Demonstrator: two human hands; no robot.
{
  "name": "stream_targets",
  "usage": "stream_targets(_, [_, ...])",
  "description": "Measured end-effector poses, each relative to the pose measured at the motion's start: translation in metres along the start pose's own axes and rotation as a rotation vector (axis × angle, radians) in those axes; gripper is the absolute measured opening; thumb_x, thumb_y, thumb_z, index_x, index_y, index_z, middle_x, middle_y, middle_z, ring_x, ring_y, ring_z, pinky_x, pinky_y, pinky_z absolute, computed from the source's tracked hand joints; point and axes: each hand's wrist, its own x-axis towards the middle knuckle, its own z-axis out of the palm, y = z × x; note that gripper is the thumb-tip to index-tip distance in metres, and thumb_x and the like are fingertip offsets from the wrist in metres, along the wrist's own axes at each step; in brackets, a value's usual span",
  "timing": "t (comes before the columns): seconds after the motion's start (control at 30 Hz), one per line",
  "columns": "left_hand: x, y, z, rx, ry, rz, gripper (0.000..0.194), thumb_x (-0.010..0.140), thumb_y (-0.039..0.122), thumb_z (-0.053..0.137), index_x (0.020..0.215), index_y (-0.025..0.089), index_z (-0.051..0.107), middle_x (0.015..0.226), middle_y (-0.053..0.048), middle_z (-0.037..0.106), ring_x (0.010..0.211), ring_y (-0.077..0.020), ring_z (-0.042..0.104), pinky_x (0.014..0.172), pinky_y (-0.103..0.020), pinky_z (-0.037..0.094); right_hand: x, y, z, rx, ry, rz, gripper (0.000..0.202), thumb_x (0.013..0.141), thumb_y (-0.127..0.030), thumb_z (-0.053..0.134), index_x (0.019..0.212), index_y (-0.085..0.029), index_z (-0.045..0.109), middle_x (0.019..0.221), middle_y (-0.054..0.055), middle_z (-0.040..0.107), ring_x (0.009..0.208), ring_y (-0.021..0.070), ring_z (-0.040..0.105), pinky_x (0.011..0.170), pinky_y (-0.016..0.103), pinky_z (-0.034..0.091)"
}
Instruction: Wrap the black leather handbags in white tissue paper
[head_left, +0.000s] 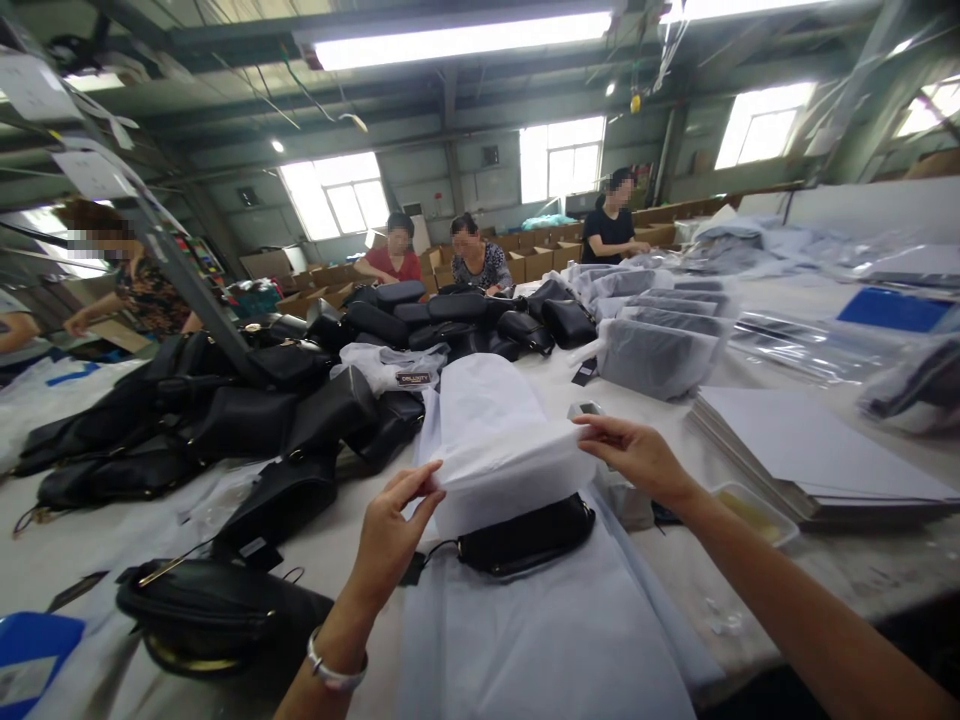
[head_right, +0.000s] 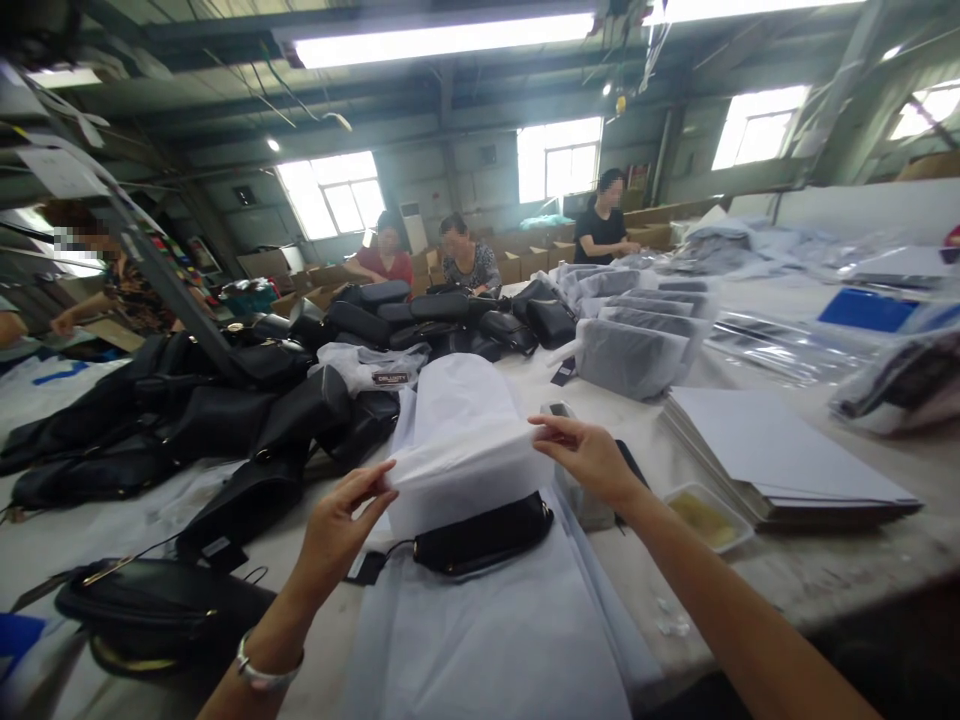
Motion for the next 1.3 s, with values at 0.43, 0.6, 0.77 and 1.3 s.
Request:
stream_targets(0.43, [0.016, 0.009, 0.007, 0.195, 0.266, 0.097, 0.015, 0.089, 0.035, 0.065, 0.090, 0.022, 0.072, 0.109, -0.005, 0.064, 0.081, -0.0146, 0.063, 0.073, -0.027, 0.054, 0.017, -0.012, 0.004, -0.334, 0.303, -0.316, 0.021, 0.088, -0.040, 0.063, 0.092, -0.026, 0.078, 0.115, 0.005, 0.067, 0.091, 0.0199, 0.066, 0.084, 0.035, 0.055])
stream_targets(0.6, [0.001, 0.004, 0.007, 0.222, 0.229, 0.174, 0.008, 0.091, 0.026, 0.062, 0.092, 0.022, 0.070, 0.113, -0.004, 0.071, 0.059, -0.0073, 0.058, 0.057, -0.021, 0.050, -0.011, -0.010, 0.003, -0.316, 0.300, -0.344, 0.019, 0.092, -0.036, 0.060, 0.094, -0.027, 0.077, 0.109, 0.004, 0.073, 0.095, 0.0217, 0.069, 0.089, 0.036, 0.056])
stream_targets(0.77, [-0.035, -0.021, 0.014, 0.193, 0.080, 0.261, 0.012, 0.091, 0.018, 0.061, 0.100, 0.023, 0.066, 0.108, -0.003, 0.076, 0.088, -0.0154, 0.074, 0.083, -0.025, 0.058, -0.060, 0.016, 0.007, -0.362, 0.232, -0.326, 0.018, 0.094, -0.030, 0.057, 0.098, -0.026, 0.074, 0.109, 0.004, 0.074, 0.098, 0.0212, 0.071, 0.096, 0.037, 0.056])
stream_targets(1.3, [-0.054, -0.047, 0.031, 0.396, -0.031, 0.363, 0.015, 0.096, 0.016, 0.053, 0.106, 0.022, 0.064, 0.113, -0.006, 0.073, 0.102, -0.0172, 0.071, 0.092, -0.030, 0.058, -0.069, 0.013, 0.045, -0.784, 0.004, -0.606, 0.053, 0.092, -0.005, 0.048, 0.142, -0.023, 0.051, 0.150, 0.007, 0.048, 0.137, 0.0249, 0.046, 0.116, 0.045, 0.039])
